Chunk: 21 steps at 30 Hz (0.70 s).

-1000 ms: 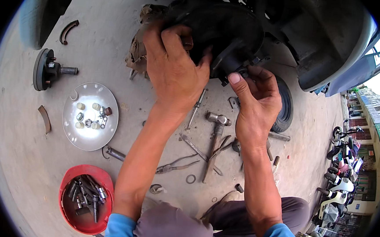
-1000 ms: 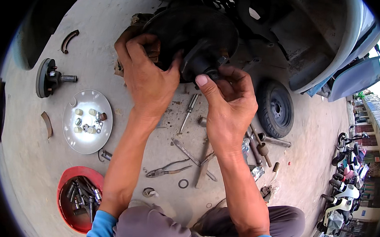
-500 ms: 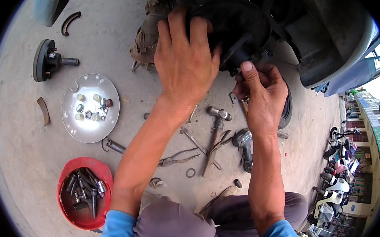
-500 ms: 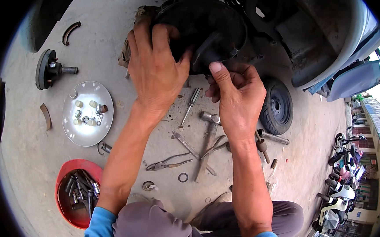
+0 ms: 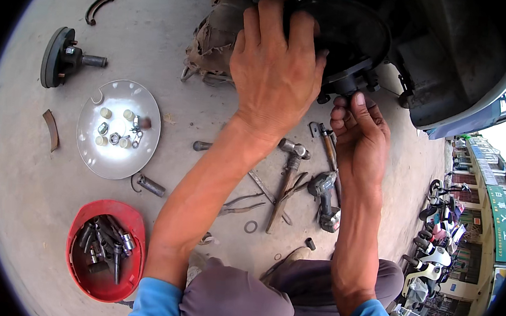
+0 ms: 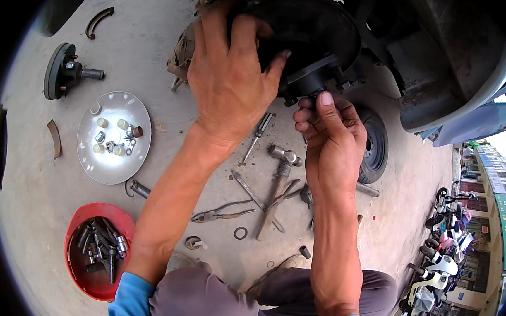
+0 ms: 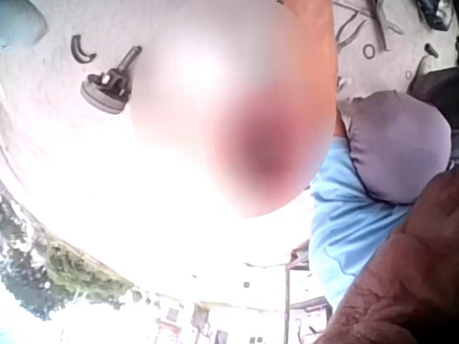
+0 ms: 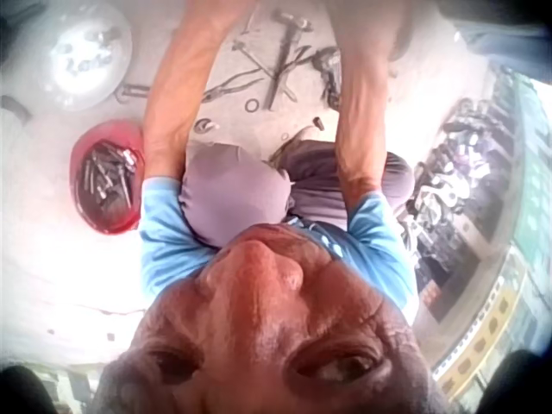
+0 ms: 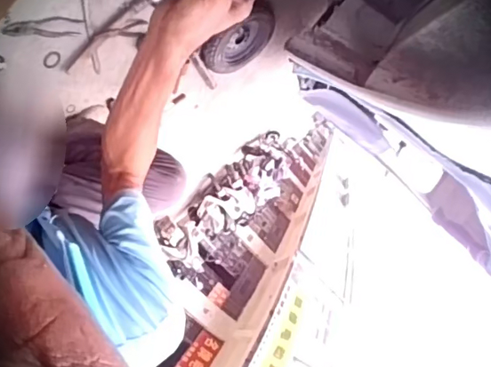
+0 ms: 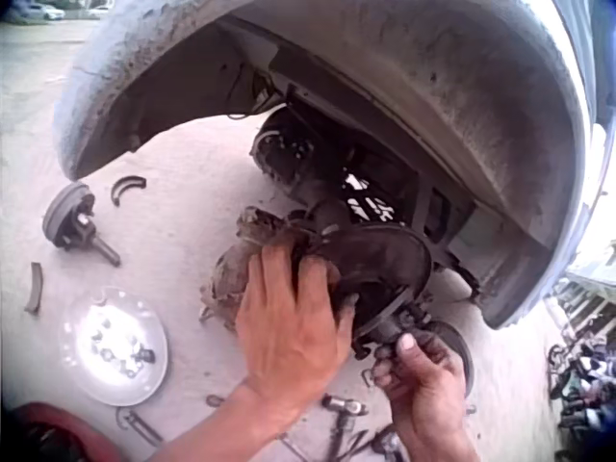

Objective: The person assembles components of a vehicle wheel hub by hand and using a power tool, then fits the assembled hub onto the vehicle axle.

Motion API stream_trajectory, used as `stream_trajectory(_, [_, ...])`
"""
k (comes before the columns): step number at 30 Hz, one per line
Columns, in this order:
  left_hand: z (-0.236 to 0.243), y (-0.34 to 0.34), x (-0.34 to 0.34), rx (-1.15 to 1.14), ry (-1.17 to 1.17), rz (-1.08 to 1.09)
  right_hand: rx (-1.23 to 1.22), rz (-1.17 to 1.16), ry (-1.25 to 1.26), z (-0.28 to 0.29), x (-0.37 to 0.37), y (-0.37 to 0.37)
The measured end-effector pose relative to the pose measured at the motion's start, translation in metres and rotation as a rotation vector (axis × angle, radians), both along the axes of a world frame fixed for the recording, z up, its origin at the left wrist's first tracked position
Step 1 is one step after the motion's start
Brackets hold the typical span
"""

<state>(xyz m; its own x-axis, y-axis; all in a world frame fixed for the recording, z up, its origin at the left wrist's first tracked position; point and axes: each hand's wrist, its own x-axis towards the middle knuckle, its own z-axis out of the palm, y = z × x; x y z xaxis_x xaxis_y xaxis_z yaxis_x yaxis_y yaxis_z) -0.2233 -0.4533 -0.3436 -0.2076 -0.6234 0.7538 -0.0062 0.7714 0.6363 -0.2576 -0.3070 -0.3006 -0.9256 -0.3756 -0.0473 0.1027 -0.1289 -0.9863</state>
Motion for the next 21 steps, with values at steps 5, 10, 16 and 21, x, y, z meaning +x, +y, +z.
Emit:
stream_trajectory(5, [0.01, 0.003, 0.001, -0.02, -0.042, 0.041, 0.006, 0.006, 0.173, 0.006, 0.003, -0.001])
stream_trajectory(10, [0.004, 0.003, 0.001, 0.029, -0.025, -0.022, -0.094, -0.061, 0.134, -0.023, 0.017, -0.006])
stream_trajectory(16, [0.007, 0.002, 0.006, 0.022, -0.032, -0.071, -0.194, -0.089, 0.086, -0.028, 0.02, -0.007])
stream_trajectory(21, [0.005, -0.002, 0.003, -0.023, -0.033, -0.045, -0.182, -0.078, 0.101, -0.021, 0.019, -0.009])
